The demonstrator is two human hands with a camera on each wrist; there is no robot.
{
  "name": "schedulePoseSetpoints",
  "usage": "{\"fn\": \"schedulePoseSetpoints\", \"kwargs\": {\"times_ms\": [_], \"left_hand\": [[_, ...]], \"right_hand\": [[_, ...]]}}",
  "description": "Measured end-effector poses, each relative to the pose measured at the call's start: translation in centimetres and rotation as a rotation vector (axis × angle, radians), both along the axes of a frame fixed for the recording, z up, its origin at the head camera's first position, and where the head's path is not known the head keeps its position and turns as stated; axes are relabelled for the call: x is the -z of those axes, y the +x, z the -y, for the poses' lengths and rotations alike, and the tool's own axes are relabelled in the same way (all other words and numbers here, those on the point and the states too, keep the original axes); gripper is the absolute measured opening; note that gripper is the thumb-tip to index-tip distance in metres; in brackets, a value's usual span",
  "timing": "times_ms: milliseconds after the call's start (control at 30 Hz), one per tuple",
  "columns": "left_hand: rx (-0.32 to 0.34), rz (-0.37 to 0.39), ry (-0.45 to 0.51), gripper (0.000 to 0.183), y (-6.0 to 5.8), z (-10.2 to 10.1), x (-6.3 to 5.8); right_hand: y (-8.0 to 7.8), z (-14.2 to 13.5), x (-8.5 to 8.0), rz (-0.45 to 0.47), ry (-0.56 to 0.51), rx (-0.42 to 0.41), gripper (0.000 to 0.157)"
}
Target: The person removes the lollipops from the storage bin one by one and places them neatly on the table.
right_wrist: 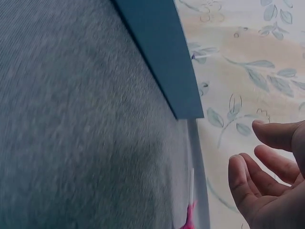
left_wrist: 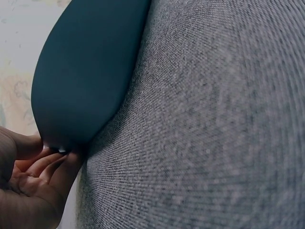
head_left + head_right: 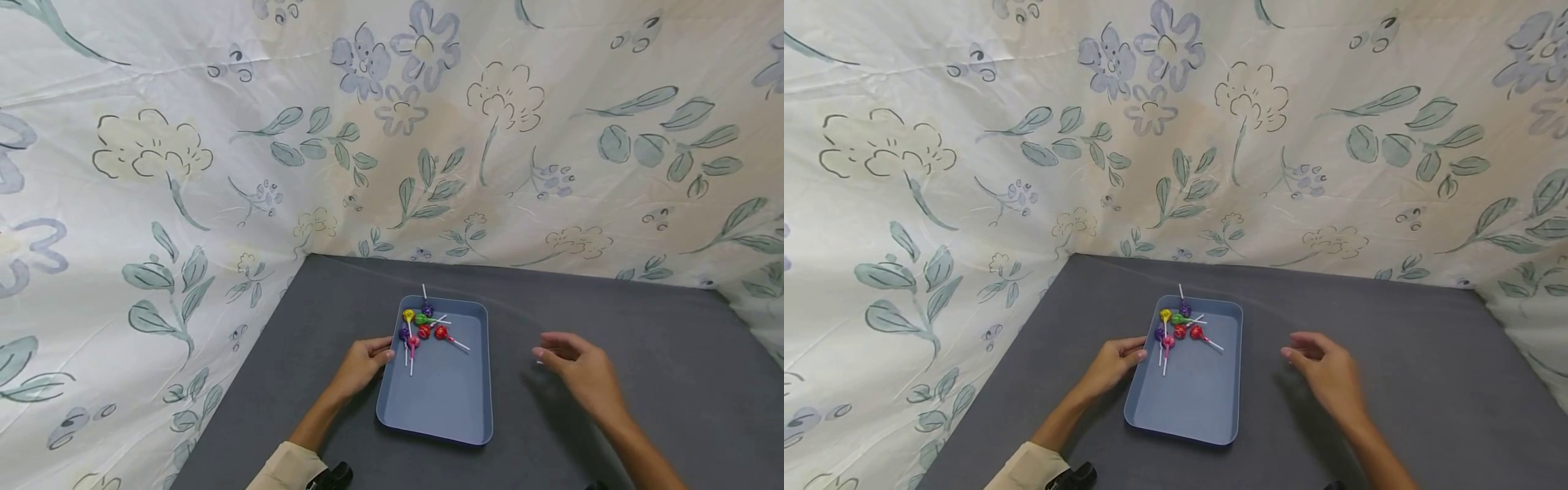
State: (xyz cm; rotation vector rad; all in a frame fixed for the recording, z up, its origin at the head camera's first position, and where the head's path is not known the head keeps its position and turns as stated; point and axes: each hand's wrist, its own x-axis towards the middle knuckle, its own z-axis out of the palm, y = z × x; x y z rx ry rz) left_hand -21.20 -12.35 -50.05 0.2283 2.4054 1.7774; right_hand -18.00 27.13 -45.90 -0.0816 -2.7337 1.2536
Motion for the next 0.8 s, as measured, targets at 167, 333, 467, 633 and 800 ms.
{"fn": "schedulePoseSetpoints", "kwargs": {"times_ms": [167,333,467,633,800], "left_hand": [[-0.011,-0.005,-0.011,0.038,-0.1,-0.1,0.1],[-0.016,-0.008,-0.021,0.038,-0.3,-0.3,0.2],[-0.022,-0.015,-0.039,0.037,-0.3,-0.4,0.1],[-0.018,-0.020,-0.044,0.037,-0.5,-0.4,0.3],[-0.018,-0.023,-0.035,0.037,-0.5,-0.3,0.3]], "right_hand": [[0.0,1.2,-0.6,0.022,-0.043,-0.026,0.054],[-0.3,2.4,-0.9,0.005,-0.065,-0.042,0.050],[-0.5,3.3,-0.9,0.001,-0.089,-0.065,0.049],[-0.6,4.4,-0.9,0.003,-0.157,-0.095,0.048],[-0.9,5.6,-0.8,0.009,-0.209,-0.105,0.046]]}}
